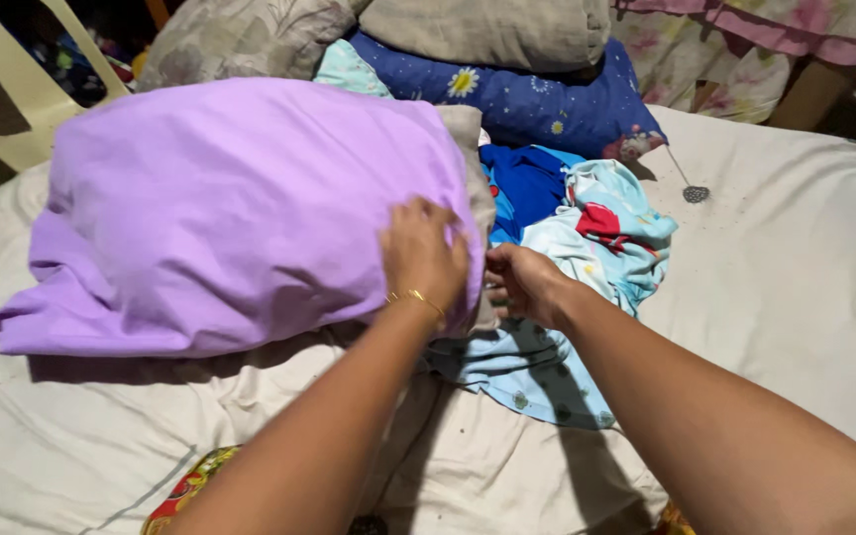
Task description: The person folds a purple pillowcase on a bed, then places it aside. They then pick up a patterned pillowcase and a light blue pillowcase, folding them together and placing them on the bed.
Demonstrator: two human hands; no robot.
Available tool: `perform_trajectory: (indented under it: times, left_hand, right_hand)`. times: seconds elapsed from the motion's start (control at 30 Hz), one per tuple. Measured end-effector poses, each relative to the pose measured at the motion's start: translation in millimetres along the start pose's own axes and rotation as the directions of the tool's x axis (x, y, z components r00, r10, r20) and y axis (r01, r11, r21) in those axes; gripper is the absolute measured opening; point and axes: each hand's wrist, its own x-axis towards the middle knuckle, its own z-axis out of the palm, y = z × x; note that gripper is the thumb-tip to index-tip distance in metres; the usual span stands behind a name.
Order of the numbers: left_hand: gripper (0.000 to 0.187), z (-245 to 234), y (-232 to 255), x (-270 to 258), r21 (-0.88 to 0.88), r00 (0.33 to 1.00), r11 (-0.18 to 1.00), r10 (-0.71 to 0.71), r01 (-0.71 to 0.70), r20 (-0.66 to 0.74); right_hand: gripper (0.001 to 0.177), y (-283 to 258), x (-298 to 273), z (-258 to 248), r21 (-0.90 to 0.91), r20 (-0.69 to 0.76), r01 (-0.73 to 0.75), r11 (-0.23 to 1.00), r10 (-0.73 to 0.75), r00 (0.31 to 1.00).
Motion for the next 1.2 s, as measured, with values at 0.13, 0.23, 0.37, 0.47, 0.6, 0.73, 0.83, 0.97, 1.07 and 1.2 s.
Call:
perform_trajectory:
  times: [0.13, 0.23, 0.37, 0.47, 0.6, 0.73, 0.83, 0.97, 1.07, 1.2]
  left_hand:
    - [0.091, 0, -47, 27, 0.353, 0.980, 0.935, 0.067, 0.004, -0.189]
    - [0.027, 6, -87, 22, 0.569, 0.992, 0.822, -0.093, 0.031, 0.080]
    - [0.021, -4, -92, 22, 0.544, 0.943, 0.835, -0.245, 0.087, 0.226]
    - [0.032, -28, -82, 20, 0.472, 0.836, 0.855, -0.410, 0.214, 0.365]
    - [0.042, -45, -85, 4, 0.439, 0.774, 0.850, -0.478, 0.290, 0.415]
    - [0.045, -46, -99, -20, 0.402, 0.770, 0.870, -0.457, 0.285, 0.444]
    - [0.044, -47, -104, -24, 0.380, 0.758, 0.879, -0.453, 0.289, 0.469]
    - [0.040, -52, -98, -27, 0.365, 0.744, 0.886, -0.446, 0.287, 0.497]
    - [0.040, -62, -88, -15, 0.377, 0.674, 0.871, -0.485, 0.315, 0.557]
    - [0.048, -63, -68, 34, 0.046, 0.811, 0.868, -0.480, 0.494, 0.335]
  right_hand:
    - [0.043, -6, -6, -5, -0.244, -0.090, -0.054, 0.968, 0.033, 0.995]
    - [0.043, -10, 1, 1, -0.350, -0.281, 0.002, 0.937, -0.107, 0.954]
    - [0.061, -23, 21, 7, -0.585, -0.366, 0.246, 0.773, -0.522, 0.770]
    - [0.076, -44, 41, 8, -0.657, -0.330, 0.298, 0.693, -0.619, 0.713]
    - [0.103, -52, 79, 11, -0.750, -0.186, 0.439, 0.495, -0.794, 0.578]
    - [0.128, -48, 89, 33, -0.592, -0.321, 0.363, 0.719, -0.624, 0.713]
    - [0.110, -35, 83, 41, -0.382, -0.303, 0.332, 0.862, -0.456, 0.837]
    - [0.069, -31, 59, 47, -0.502, -0.239, 0.320, 0.804, -0.484, 0.842]
    - [0.061, -33, 21, 59, -0.590, -0.206, 0.353, 0.726, -0.558, 0.804]
    - [0.077, -35, -16, 76, -0.524, -0.148, 0.418, 0.742, -0.562, 0.814]
